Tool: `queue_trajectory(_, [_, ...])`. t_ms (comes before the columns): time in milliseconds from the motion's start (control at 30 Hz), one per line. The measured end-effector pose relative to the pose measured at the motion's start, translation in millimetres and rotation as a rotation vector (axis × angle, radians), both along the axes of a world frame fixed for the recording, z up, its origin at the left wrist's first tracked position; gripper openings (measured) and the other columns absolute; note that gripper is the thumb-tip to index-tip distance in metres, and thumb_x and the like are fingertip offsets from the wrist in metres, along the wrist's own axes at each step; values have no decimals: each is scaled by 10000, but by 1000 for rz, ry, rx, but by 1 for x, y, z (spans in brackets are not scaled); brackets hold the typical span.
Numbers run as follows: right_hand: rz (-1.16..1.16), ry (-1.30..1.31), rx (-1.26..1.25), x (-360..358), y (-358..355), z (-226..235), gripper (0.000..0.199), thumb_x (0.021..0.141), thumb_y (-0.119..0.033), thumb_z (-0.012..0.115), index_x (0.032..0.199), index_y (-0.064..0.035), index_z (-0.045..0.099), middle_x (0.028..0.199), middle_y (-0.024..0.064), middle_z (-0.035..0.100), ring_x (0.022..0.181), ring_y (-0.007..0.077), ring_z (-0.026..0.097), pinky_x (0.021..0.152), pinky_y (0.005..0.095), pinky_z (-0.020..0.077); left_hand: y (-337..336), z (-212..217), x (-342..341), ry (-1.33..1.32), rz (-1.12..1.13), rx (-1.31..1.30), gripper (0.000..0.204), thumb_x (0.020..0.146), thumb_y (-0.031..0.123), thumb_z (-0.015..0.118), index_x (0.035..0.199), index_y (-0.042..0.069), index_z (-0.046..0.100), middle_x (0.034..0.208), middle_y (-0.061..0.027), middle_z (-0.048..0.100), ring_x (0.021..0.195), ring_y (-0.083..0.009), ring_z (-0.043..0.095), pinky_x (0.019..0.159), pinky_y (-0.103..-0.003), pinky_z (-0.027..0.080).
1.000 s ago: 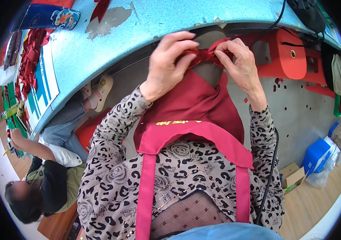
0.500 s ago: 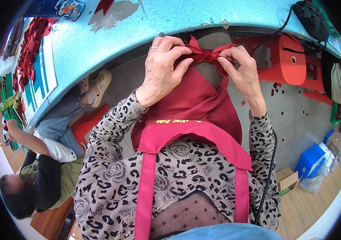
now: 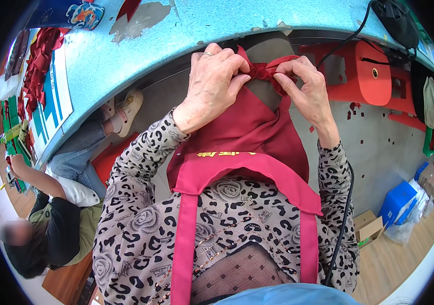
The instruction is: Assembling and tying red fabric bows by hand at a workbench.
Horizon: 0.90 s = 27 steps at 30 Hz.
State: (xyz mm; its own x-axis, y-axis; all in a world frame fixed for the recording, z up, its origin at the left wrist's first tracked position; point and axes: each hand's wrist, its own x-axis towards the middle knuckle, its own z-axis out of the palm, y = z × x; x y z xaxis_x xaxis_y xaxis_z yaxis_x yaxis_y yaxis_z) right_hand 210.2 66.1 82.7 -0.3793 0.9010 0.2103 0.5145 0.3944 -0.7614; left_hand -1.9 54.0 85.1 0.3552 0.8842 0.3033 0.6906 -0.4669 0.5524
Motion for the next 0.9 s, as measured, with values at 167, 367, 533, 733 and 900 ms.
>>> queue_trajectory(167, [49, 23, -96, 8, -6, -6, 88, 813, -74, 619, 847, 5, 602, 758, 34, 548, 692, 109, 485, 616, 238, 388, 0, 2, -4, -48, -95, -173, 131, 771, 85, 639, 899, 81, 614, 720, -24, 533, 737, -173, 494, 669, -286, 395])
queue_trajectory(367, [45, 204, -570, 10, -9, -2, 113, 827, -98, 612, 858, 7, 584, 796, 11, 556, 734, 84, 485, 649, 230, 393, -3, -1, -5, -630, -121, -875, 65, 837, 104, 587, 887, 66, 605, 724, 27, 572, 754, -73, 517, 701, -233, 397])
queue_trajectory(533, [11, 428, -604, 3, -9, -3, 92, 818, -75, 608, 865, -1, 581, 807, 9, 561, 754, 95, 509, 698, 225, 412, 1, -9, -11, -940, -185, -1035, 84, 882, 100, 546, 923, 47, 597, 828, 19, 584, 801, -36, 527, 749, -187, 418])
queue_trajectory(733, [171, 148, -121, 5, -3, 3, 88, 800, -28, 588, 872, 23, 584, 806, 53, 594, 772, 136, 565, 729, 242, 445, 9, -14, -18, -1189, -154, -1269, 128, 886, 90, 531, 984, 23, 581, 945, -6, 596, 874, -75, 564, 824, -214, 435])
queue_trajectory(900, [133, 131, -217, 13, -1, 8, 86, 799, -23, 580, 848, 45, 600, 871, 95, 625, 807, 155, 584, 742, 261, 456, 10, -9, -15, -1254, -125, -1325, 167, 865, 44, 525, 1007, -3, 598, 930, -28, 616, 867, -82, 571, 810, -205, 447])
